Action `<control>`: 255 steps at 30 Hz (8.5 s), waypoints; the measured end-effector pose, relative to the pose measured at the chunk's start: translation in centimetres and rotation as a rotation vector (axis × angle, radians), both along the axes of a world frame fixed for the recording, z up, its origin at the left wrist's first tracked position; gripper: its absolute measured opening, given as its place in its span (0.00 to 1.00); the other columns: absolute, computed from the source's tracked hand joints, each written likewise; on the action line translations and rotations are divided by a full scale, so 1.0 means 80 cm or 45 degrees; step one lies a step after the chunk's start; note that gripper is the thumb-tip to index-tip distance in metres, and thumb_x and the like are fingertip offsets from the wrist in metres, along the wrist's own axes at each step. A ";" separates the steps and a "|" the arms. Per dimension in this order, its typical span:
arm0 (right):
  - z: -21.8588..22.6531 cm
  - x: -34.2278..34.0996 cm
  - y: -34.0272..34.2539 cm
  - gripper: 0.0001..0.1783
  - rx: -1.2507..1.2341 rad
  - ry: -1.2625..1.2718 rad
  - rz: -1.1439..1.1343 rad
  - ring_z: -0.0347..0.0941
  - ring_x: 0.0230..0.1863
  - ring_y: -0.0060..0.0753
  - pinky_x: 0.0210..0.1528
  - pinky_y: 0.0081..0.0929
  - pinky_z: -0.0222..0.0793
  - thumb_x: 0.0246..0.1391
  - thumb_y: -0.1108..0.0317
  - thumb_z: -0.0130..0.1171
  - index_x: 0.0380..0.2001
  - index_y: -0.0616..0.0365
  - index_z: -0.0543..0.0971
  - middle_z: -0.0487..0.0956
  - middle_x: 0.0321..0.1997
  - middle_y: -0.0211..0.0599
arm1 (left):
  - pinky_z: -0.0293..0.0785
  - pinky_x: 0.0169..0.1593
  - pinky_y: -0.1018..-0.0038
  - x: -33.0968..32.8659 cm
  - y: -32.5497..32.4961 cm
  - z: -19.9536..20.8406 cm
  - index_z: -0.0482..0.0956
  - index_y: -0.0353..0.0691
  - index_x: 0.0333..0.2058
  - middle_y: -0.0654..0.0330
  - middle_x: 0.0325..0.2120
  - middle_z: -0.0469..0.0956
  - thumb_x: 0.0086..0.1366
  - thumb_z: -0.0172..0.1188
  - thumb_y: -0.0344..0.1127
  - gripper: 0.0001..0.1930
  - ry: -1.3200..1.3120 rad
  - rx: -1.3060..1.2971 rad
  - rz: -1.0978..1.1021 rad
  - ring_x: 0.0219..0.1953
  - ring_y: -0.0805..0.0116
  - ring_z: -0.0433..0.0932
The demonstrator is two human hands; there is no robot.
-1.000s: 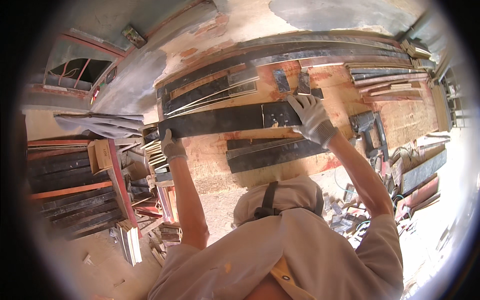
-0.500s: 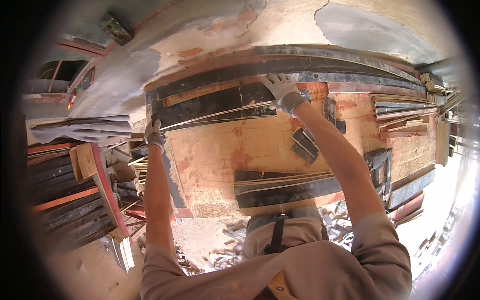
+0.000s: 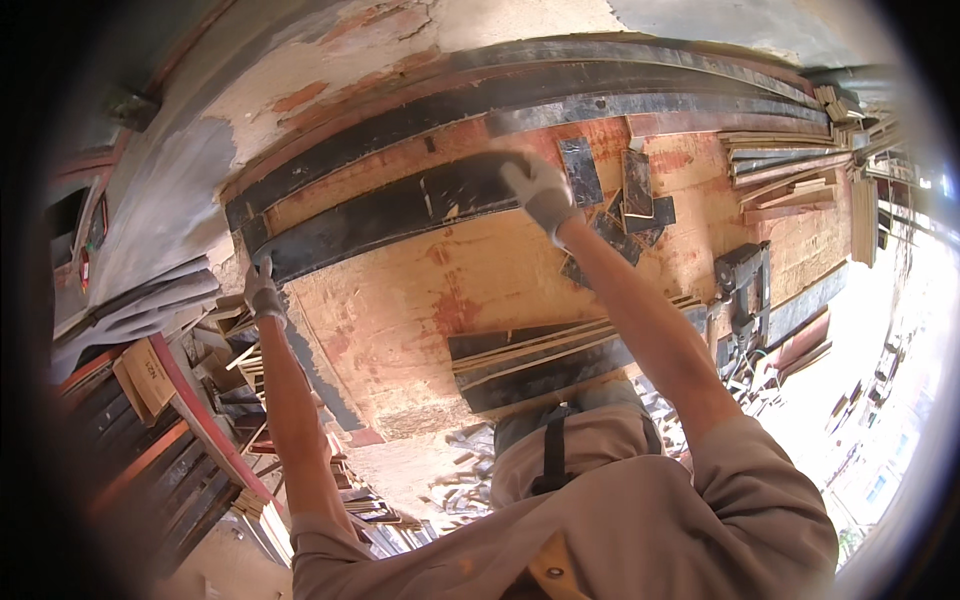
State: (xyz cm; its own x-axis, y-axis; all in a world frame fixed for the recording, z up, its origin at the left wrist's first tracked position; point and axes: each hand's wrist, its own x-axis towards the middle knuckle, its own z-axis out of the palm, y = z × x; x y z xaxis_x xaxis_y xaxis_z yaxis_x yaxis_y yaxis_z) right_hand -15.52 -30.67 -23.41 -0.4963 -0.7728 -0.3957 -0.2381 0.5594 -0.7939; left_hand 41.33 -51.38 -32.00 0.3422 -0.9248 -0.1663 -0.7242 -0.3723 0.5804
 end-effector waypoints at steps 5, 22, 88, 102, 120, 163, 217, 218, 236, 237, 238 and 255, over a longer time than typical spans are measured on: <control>-0.014 0.047 0.023 0.26 0.055 0.209 -0.134 0.82 0.54 0.63 0.57 0.53 0.77 0.68 0.50 0.62 0.61 0.54 0.78 0.85 0.51 0.57 | 0.75 0.59 0.62 0.022 0.010 -0.008 0.81 0.31 0.60 0.47 0.51 0.87 0.67 0.73 0.51 0.32 0.036 -0.086 -0.074 0.50 0.53 0.84; 0.075 -0.130 0.551 0.16 0.248 0.691 -0.357 0.85 0.52 0.51 0.57 0.40 0.79 0.65 0.62 0.61 0.52 0.56 0.85 0.88 0.48 0.49 | 0.75 0.65 0.52 -0.390 0.353 0.092 0.78 0.41 0.64 0.52 0.57 0.81 0.65 0.69 0.32 0.28 0.221 -0.682 -1.563 0.61 0.48 0.79; -0.013 -0.179 0.870 0.25 -0.564 -1.543 -0.771 0.83 0.44 0.25 0.46 0.25 0.83 0.70 0.63 0.61 0.66 0.60 0.75 0.84 0.47 0.32 | 0.50 0.76 0.32 -0.771 0.736 0.063 0.66 0.36 0.72 0.42 0.74 0.65 0.57 0.78 0.47 0.48 -0.287 -0.253 -1.804 0.76 0.37 0.62; -0.042 -0.187 0.821 0.26 -0.686 -2.076 -0.844 0.82 0.46 0.19 0.50 0.24 0.82 0.78 0.59 0.48 0.72 0.58 0.70 0.83 0.50 0.28 | 0.53 0.74 0.32 -0.770 0.742 0.059 0.66 0.38 0.73 0.40 0.69 0.71 0.55 0.79 0.44 0.49 -0.312 -0.309 -1.750 0.71 0.37 0.69; -0.044 -0.186 0.854 0.30 -0.316 -0.656 -0.221 0.81 0.50 0.23 0.49 0.26 0.81 0.69 0.66 0.61 0.71 0.62 0.72 0.84 0.54 0.37 | 0.51 0.77 0.38 -0.776 0.740 0.057 0.67 0.39 0.73 0.49 0.72 0.69 0.55 0.77 0.41 0.47 -0.284 -0.149 -1.675 0.75 0.45 0.66; 0.008 -0.152 1.002 0.34 0.413 -0.071 0.037 0.80 0.50 0.41 0.51 0.37 0.77 0.63 0.59 0.66 0.70 0.52 0.74 0.82 0.55 0.39 | 0.58 0.75 0.48 -0.592 0.633 0.151 0.63 0.38 0.74 0.46 0.69 0.69 0.53 0.77 0.53 0.53 -0.306 0.117 -1.771 0.71 0.45 0.67; 0.062 0.032 1.126 0.14 0.338 0.261 -0.232 0.80 0.41 0.41 0.42 0.44 0.76 0.65 0.58 0.67 0.49 0.51 0.82 0.84 0.41 0.35 | 0.70 0.66 0.56 -0.669 0.649 0.086 0.63 0.34 0.71 0.43 0.59 0.80 0.45 0.76 0.68 0.62 -0.719 0.362 -2.045 0.64 0.45 0.75; 0.059 0.031 1.133 0.13 0.292 0.252 -0.268 0.81 0.40 0.45 0.42 0.46 0.75 0.66 0.57 0.66 0.47 0.50 0.83 0.84 0.40 0.36 | 0.70 0.67 0.56 -0.651 0.663 0.087 0.63 0.34 0.71 0.43 0.60 0.79 0.45 0.76 0.69 0.62 -0.751 0.285 -2.063 0.65 0.45 0.75; 0.011 0.063 1.207 0.22 0.727 0.125 -0.138 0.79 0.49 0.50 0.50 0.50 0.75 0.63 0.62 0.64 0.60 0.49 0.79 0.82 0.51 0.43 | 0.71 0.64 0.46 -0.604 0.487 0.024 0.68 0.40 0.70 0.41 0.58 0.77 0.52 0.81 0.52 0.50 -0.614 -0.225 -1.598 0.60 0.38 0.74; 0.014 0.075 1.205 0.20 0.617 0.178 -0.154 0.78 0.46 0.47 0.48 0.48 0.75 0.64 0.61 0.66 0.57 0.53 0.81 0.82 0.48 0.42 | 0.72 0.62 0.46 -0.605 0.484 0.024 0.71 0.40 0.67 0.42 0.58 0.77 0.52 0.82 0.51 0.47 -0.613 -0.180 -1.630 0.59 0.38 0.75; 0.016 0.087 1.202 0.20 0.610 0.323 -0.084 0.77 0.43 0.43 0.45 0.45 0.74 0.64 0.59 0.69 0.54 0.56 0.82 0.82 0.46 0.41 | 0.73 0.61 0.46 -0.604 0.491 0.027 0.73 0.39 0.65 0.43 0.57 0.77 0.51 0.82 0.49 0.45 -0.627 -0.088 -1.651 0.58 0.38 0.76; -0.023 0.081 1.170 0.23 0.321 0.586 0.528 0.78 0.53 0.56 0.48 0.55 0.75 0.55 0.62 0.67 0.54 0.52 0.80 0.80 0.54 0.45 | 0.62 0.72 0.40 -0.631 0.778 0.044 0.67 0.38 0.73 0.42 0.67 0.72 0.59 0.72 0.67 0.52 -0.126 -0.434 -1.830 0.67 0.35 0.71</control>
